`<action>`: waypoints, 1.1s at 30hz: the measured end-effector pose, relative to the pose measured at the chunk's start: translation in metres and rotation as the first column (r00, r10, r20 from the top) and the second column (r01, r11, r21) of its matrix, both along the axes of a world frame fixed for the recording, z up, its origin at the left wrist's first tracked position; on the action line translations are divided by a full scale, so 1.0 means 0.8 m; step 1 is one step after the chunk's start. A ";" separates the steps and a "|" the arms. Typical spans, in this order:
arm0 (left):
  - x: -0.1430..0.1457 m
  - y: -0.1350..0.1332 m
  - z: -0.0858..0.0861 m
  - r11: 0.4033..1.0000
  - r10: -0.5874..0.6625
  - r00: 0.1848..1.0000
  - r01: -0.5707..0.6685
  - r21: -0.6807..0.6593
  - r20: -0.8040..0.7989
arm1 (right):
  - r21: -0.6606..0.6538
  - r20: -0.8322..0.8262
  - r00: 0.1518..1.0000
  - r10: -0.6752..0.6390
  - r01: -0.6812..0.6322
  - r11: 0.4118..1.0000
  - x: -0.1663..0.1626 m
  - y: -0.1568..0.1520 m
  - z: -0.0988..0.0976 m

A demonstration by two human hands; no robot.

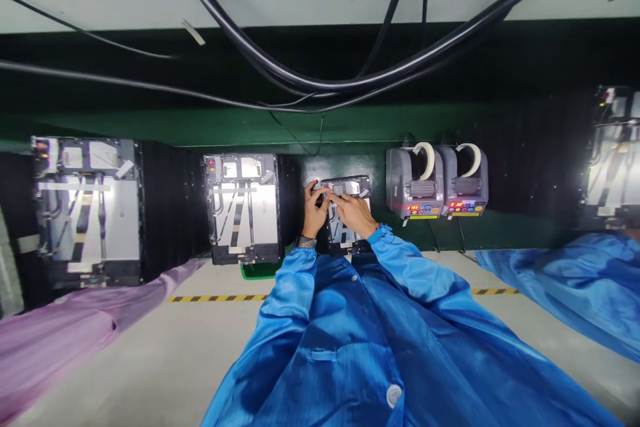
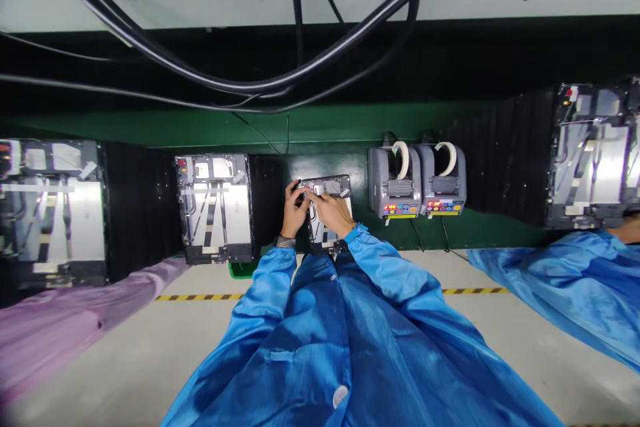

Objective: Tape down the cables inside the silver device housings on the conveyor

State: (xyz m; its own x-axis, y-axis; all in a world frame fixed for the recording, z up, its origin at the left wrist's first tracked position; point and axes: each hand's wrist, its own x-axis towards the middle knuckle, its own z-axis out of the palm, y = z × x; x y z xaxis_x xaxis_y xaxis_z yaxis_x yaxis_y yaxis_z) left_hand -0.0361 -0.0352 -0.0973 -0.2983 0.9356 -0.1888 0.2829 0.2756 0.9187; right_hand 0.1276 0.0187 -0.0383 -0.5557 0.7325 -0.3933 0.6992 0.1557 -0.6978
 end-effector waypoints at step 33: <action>0.080 -0.107 0.061 0.927 0.157 0.980 -0.103 -0.361 0.122 | -0.236 -0.205 0.739 -0.642 0.599 0.765 0.091 -0.122 -0.037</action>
